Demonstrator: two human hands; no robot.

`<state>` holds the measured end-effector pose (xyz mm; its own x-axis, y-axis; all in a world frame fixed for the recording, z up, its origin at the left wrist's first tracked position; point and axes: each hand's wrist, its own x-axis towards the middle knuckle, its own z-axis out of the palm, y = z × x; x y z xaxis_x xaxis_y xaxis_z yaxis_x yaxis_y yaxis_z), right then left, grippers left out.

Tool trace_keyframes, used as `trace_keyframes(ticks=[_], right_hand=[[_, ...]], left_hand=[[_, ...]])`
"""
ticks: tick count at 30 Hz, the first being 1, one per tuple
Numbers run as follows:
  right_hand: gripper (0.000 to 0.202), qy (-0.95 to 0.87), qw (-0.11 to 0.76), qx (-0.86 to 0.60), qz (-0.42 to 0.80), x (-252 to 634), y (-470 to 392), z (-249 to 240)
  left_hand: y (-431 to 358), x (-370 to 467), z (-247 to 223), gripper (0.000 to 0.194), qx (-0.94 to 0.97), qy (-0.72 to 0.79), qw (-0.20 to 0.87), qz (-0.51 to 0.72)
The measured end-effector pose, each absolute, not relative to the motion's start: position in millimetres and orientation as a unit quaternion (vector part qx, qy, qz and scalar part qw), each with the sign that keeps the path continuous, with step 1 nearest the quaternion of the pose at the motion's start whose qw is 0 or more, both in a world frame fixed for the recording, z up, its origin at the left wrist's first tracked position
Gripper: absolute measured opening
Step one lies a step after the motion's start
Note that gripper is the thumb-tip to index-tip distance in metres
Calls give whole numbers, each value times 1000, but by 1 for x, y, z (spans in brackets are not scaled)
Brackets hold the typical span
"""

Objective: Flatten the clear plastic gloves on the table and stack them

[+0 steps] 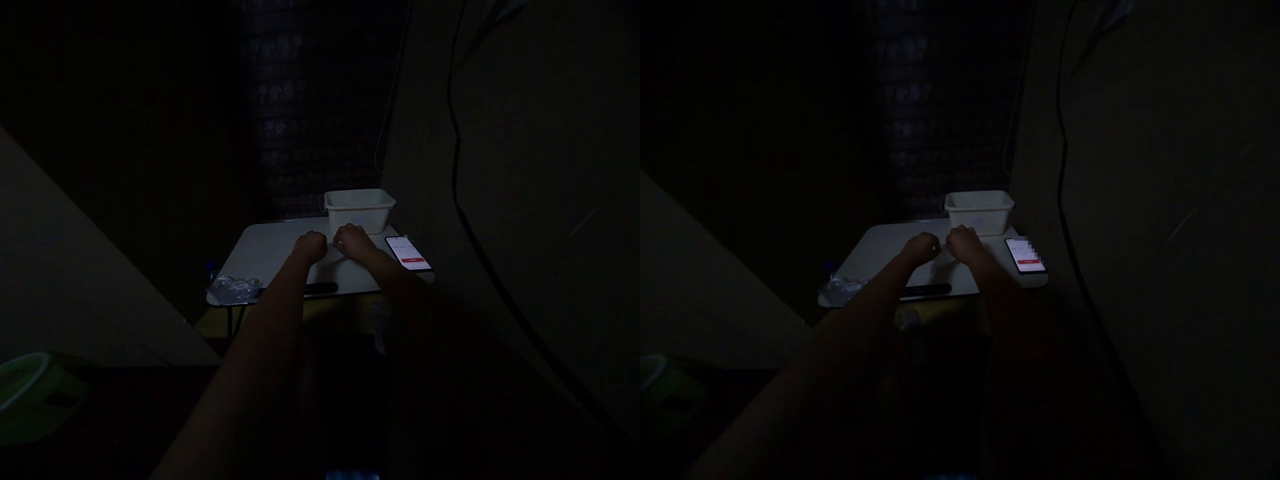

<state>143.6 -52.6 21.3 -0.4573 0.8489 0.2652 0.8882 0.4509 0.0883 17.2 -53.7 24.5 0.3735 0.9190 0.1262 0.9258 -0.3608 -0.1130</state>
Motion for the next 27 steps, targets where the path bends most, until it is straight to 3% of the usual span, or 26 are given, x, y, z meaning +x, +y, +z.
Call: trace_keyframes(ticks=[27], right_hand=[[22,-833,127,-535,-50,170,-49,17]], left_hand=[[-58,18,27,26,-824,-563,55,29]])
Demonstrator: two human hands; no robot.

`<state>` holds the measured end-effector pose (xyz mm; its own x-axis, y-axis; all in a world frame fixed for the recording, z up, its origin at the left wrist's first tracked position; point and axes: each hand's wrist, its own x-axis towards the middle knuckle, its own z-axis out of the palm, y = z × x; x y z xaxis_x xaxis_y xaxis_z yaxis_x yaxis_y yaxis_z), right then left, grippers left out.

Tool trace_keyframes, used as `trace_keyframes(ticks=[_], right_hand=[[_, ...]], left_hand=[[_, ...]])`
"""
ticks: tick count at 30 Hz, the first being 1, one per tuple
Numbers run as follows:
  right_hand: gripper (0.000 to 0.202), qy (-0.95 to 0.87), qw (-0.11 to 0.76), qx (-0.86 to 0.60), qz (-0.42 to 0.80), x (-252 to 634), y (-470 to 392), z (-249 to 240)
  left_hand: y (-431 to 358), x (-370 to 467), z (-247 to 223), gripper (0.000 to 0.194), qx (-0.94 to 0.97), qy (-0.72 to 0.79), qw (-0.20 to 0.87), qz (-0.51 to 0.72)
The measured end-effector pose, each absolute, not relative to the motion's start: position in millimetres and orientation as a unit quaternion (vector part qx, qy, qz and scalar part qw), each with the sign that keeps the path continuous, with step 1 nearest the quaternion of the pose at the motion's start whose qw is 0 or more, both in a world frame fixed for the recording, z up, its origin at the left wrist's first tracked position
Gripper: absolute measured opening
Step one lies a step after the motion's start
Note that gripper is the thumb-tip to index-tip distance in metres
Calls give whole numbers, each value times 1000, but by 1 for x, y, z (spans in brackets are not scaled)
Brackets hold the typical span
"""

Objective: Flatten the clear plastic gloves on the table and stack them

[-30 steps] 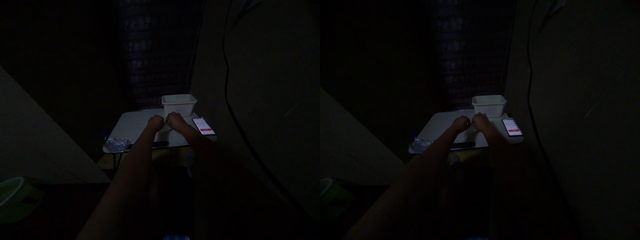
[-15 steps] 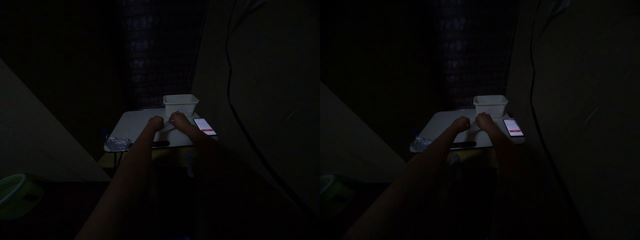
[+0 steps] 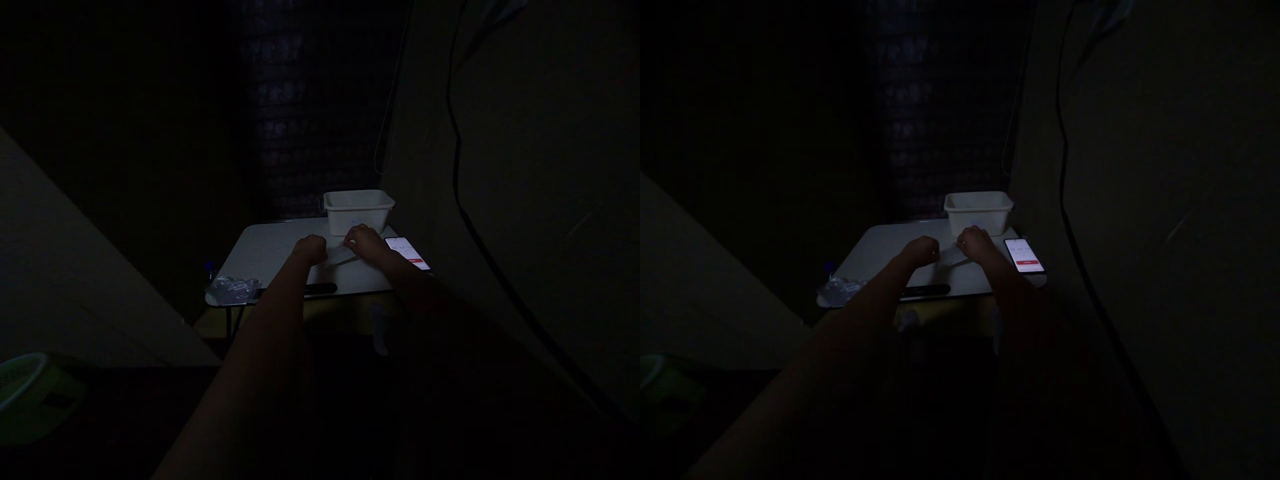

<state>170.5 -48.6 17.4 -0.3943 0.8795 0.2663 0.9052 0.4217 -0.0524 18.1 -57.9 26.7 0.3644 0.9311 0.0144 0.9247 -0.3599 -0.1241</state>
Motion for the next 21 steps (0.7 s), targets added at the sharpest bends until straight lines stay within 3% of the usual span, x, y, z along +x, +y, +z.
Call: trace_keyframes(ticks=[8,16,21], right_hand=[[24,-820,129,-554,-56,184,-43,14],[21,-817,149,-556,-24,168,-42,12],[21,-805,190,-561,44,160,-40,12]], left_hand=[[-53,8,24,29,-829,-557,53,-1],[-44,15,13,60,-831,-549,-37,-84],[-45,17,18,25,-817,-571,-53,-62]])
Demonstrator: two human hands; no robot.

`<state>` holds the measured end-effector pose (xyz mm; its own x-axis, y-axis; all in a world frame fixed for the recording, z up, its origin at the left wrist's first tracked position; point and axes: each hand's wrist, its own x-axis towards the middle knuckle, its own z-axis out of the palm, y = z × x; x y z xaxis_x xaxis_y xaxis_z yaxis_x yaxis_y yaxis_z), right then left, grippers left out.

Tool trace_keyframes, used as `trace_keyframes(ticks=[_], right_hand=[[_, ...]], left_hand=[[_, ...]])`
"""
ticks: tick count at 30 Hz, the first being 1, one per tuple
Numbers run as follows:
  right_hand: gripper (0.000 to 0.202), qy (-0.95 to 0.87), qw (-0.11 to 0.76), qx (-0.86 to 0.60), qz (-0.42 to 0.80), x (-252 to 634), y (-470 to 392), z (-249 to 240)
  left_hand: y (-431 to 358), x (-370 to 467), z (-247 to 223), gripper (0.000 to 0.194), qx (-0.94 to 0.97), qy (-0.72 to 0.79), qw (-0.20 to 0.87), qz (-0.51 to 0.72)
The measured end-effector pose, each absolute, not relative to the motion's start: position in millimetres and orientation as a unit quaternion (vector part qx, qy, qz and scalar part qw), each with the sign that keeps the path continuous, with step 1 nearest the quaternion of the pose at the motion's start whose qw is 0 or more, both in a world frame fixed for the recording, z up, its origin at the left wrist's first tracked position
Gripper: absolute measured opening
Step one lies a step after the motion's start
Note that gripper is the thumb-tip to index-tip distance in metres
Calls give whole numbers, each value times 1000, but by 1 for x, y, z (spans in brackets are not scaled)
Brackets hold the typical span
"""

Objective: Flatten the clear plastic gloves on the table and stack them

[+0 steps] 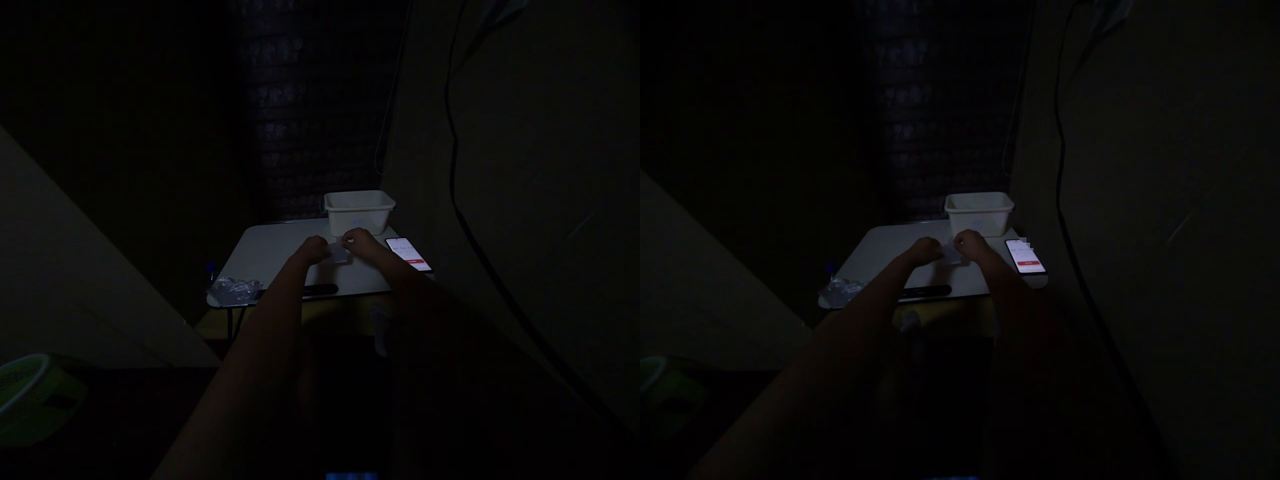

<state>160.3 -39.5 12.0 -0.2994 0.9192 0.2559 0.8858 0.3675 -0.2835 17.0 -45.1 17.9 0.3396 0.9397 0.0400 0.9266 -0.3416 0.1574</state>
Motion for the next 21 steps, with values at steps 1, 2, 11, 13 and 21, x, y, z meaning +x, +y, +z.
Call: trace_keyframes(ticks=[1,2,11,13,21], right_hand=[[22,-803,195,-560,58,160,-40,13],[22,-799,201,-562,74,160,-40,14],[20,-779,215,-543,227,168,-40,8],[17,-775,236,-545,216,167,-37,9],[18,-757,275,-577,140,167,-32,11]], left_hand=[[-46,16,20,21,814,574,59,68],[-46,14,21,19,809,579,67,78],[-38,3,15,17,740,590,195,259],[-37,4,15,15,741,586,201,260],[-38,5,13,49,735,636,167,165]])
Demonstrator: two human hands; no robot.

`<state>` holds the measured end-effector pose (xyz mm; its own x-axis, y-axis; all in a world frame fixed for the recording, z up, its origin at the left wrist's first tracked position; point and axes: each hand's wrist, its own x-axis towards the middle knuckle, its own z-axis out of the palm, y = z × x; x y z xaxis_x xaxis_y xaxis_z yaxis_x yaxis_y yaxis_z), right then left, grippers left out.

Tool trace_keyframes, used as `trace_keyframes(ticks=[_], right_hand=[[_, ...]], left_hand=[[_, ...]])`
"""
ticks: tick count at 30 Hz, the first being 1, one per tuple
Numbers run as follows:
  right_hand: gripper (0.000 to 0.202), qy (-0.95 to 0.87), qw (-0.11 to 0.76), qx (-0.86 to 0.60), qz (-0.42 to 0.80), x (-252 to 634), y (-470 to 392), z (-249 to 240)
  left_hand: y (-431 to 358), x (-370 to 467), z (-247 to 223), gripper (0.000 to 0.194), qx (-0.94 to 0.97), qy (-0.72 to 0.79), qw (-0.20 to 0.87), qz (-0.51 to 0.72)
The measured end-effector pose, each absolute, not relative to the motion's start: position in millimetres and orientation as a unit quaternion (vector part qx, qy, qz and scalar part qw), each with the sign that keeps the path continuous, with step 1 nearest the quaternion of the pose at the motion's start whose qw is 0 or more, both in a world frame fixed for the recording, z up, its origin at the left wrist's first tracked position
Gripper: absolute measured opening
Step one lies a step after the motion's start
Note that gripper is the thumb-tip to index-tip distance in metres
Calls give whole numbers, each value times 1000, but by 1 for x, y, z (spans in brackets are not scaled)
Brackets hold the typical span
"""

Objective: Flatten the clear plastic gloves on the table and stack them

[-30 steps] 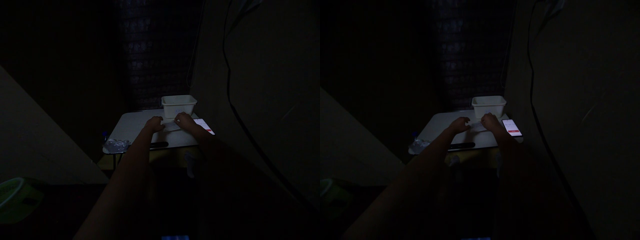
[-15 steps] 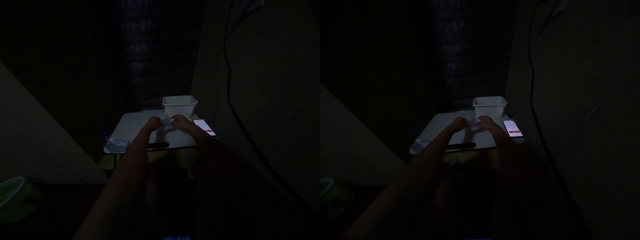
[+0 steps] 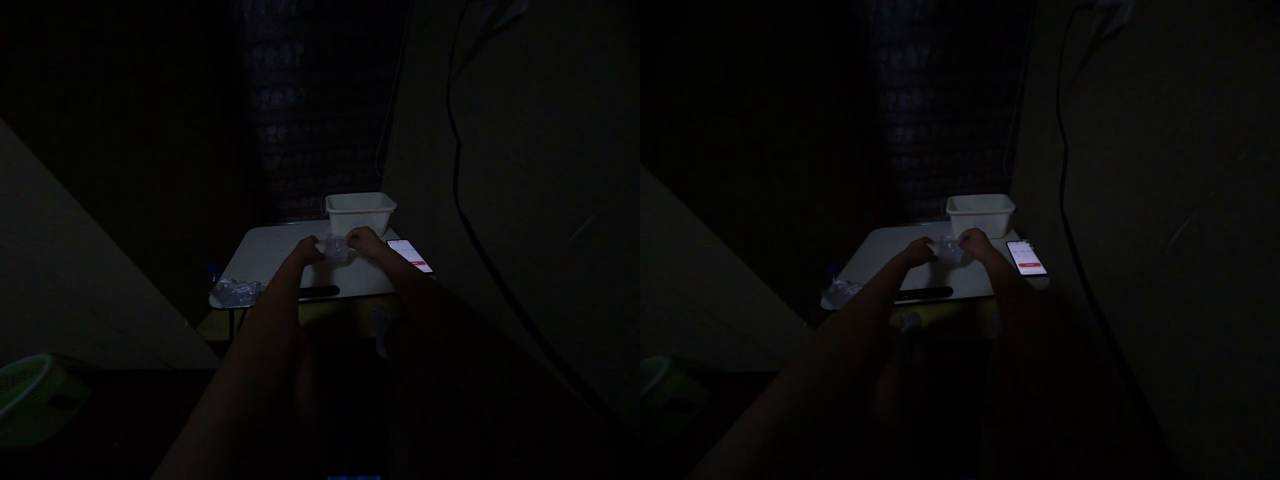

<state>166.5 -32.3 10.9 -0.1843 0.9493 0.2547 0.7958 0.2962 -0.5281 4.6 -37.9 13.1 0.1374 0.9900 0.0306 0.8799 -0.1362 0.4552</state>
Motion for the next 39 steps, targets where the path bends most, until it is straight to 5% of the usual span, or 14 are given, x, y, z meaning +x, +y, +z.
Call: trace_keyframes(ticks=[3,13,24,39], right_hand=[[19,-779,213,-582,93,166,-36,8],[18,-799,206,-561,72,146,-39,10],[20,-776,271,-553,132,151,-36,10],[17,-787,221,-566,110,147,-35,7]], left_hand=[[-38,6,13,62,739,624,132,216],[-36,17,17,21,816,556,57,145],[-38,6,16,18,798,572,76,174],[-37,11,14,29,802,561,83,186]])
